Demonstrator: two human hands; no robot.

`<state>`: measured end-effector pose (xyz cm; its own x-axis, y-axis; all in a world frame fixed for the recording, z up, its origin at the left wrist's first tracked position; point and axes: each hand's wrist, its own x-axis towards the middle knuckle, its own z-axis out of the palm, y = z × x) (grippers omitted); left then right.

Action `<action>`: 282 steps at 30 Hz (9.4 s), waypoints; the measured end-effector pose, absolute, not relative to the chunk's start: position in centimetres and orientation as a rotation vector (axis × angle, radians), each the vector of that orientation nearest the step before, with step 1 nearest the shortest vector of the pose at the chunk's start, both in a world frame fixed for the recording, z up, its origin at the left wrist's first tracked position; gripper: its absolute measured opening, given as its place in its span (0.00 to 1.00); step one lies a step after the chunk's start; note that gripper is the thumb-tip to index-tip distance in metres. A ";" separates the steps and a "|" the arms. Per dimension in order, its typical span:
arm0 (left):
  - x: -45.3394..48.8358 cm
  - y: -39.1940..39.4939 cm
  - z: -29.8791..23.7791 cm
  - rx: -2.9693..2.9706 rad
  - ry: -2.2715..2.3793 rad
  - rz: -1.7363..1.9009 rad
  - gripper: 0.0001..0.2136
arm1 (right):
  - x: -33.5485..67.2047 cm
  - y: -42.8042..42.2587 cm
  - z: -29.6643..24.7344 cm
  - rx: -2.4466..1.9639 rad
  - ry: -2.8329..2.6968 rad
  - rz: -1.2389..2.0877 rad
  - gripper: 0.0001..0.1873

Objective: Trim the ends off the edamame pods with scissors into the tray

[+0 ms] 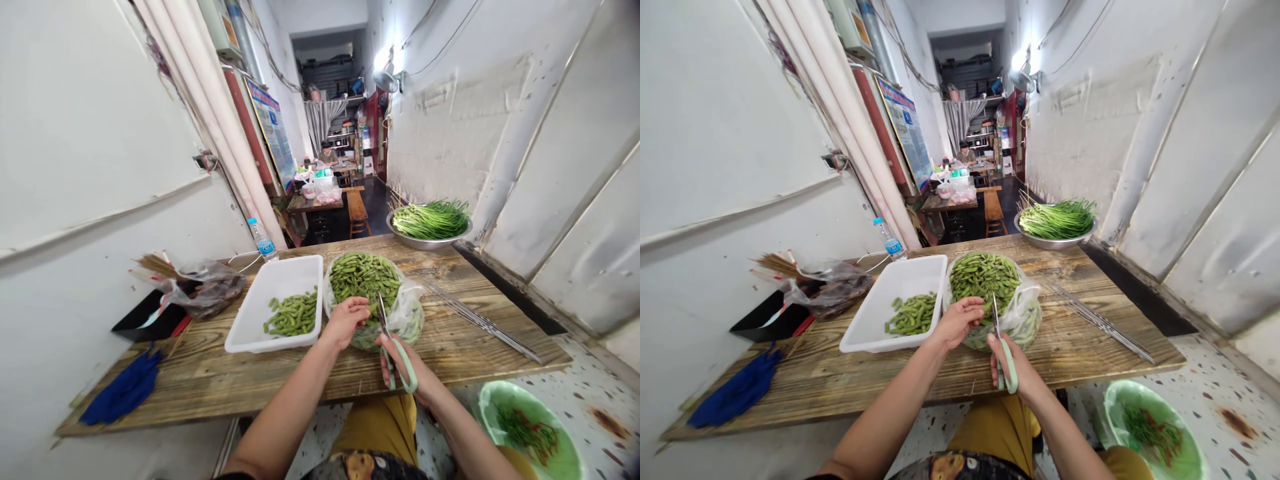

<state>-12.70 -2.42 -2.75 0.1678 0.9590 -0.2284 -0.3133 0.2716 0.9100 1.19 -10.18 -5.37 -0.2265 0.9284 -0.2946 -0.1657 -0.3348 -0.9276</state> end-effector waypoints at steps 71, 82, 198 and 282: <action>-14.8 -0.9 -1.4 1.218 1.038 0.865 0.08 | 1.0 -10.0 -5.1 -1.264 -1.033 1.608 0.27; -13.2 -2.3 -2.4 0.618 0.977 1.161 0.13 | 0.5 -9.6 -6.3 -1.103 -0.977 1.763 0.31; -9.0 9.1 -1.6 2.232 1.583 0.691 0.08 | 1.6 -10.7 -6.7 -1.121 -0.862 1.836 0.29; -9.4 11.0 -1.1 2.103 1.757 0.492 0.06 | 1.2 -11.2 -5.9 -1.147 -0.832 1.777 0.32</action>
<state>-9.36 10.98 -1.11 0.1678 0.9851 0.0377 0.8614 -0.1652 0.4804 1.18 -11.17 -5.86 -0.2267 0.9008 -0.3703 -0.2930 -0.4256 -0.8561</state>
